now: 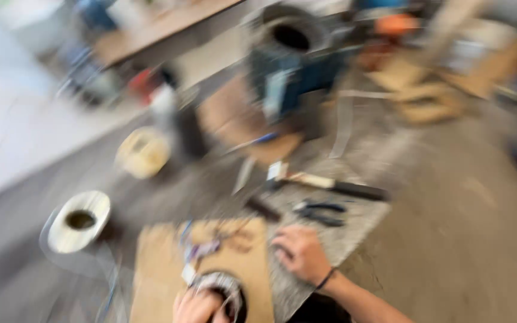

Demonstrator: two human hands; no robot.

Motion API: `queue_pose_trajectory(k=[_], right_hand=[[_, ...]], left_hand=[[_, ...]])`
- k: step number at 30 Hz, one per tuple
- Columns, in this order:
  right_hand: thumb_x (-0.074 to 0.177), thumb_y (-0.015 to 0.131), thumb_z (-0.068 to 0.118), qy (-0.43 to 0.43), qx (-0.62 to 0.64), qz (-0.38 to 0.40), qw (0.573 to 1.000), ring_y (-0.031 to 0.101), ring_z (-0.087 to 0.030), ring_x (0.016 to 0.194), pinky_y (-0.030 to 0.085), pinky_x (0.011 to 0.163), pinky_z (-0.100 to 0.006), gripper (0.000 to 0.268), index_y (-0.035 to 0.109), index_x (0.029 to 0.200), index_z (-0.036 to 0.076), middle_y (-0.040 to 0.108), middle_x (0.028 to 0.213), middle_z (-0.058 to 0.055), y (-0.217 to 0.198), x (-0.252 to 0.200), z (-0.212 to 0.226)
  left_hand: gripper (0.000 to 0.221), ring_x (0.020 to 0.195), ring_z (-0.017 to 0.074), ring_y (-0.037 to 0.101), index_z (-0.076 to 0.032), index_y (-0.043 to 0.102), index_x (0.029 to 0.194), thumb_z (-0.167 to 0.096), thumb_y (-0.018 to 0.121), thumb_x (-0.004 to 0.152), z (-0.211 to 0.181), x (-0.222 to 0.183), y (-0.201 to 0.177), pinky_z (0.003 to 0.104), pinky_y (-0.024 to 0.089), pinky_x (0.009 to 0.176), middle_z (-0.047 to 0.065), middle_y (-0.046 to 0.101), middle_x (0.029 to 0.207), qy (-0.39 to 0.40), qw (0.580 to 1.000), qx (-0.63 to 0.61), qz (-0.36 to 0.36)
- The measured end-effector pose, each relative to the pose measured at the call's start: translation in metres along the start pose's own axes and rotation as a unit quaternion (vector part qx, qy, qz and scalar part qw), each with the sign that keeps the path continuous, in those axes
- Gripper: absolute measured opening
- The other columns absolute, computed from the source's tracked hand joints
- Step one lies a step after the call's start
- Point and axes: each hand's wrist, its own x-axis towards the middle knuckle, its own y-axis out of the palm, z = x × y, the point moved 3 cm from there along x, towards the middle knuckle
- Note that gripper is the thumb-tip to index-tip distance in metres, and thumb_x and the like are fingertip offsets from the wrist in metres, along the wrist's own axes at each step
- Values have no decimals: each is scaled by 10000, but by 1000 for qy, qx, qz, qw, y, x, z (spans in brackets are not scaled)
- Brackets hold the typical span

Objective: Repairing an electric motor stator by manipulating copper windings and using hand tools

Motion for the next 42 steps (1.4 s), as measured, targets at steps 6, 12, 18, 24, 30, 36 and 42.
queue_pose_trajectory(k=[6, 12, 18, 24, 30, 36, 42], right_hand=[[851, 693, 243, 10, -4, 6, 1000, 667, -292, 1100, 481, 998, -447, 220, 766, 1045, 169, 737, 1197, -85, 1, 7, 4], [975, 609, 106, 19, 46, 81, 995, 631, -114, 686, 593, 654, -222, 312, 667, 1273, 32, 667, 1229, -163, 4, 49, -16], [836, 768, 505, 59, -127, 228, 964, 707, -461, 1039, 566, 894, -570, 747, 574, 1478, 176, 625, 1269, -157, 24, 117, -25], [841, 773, 471, 6, -117, 223, 968, 722, -389, 916, 586, 800, -513, 593, 684, 1300, 105, 656, 989, -117, 14, 108, -6], [682, 556, 109, 190, 527, -2, 828, 651, -373, 929, 544, 864, -397, 353, 488, 990, -50, 579, 966, -274, -27, 25, 6], [745, 632, 93, 74, 544, -147, 823, 699, -400, 940, 541, 901, -441, 199, 481, 868, 51, 647, 926, -282, -27, 18, 106], [891, 635, 15, 14, 431, -72, 900, 718, -342, 940, 552, 861, -379, 117, 519, 882, 23, 709, 959, -218, -11, 35, 141]], left_hand=[[173, 631, 252, 449, -136, 450, 668, -94, 543, 808, 9, 18, -33, 395, 350, 715, 13, 457, 636, -33, 939, -170, 297], [171, 643, 189, 337, -129, 425, 648, -93, 540, 769, 38, 23, -25, 358, 309, 705, -9, 426, 617, 56, 893, -252, 368], [178, 682, 289, 575, -156, 600, 695, -197, 661, 857, 60, -10, -17, 405, 463, 697, 20, 620, 739, -25, 905, -289, 311], [164, 695, 291, 579, -151, 595, 683, -180, 647, 835, 53, -19, -24, 406, 472, 726, 36, 613, 723, -75, 934, -251, 242], [165, 714, 264, 559, -140, 583, 696, -199, 643, 838, 19, -37, -41, 385, 465, 728, 28, 621, 755, -159, 971, -136, 115], [138, 738, 239, 581, -150, 588, 715, -165, 661, 830, 17, -22, -43, 357, 450, 761, 4, 653, 788, -128, 974, -111, 148], [132, 724, 267, 591, -155, 594, 730, -198, 649, 842, 44, -20, -38, 391, 439, 755, 19, 647, 769, -91, 964, -146, 201]])
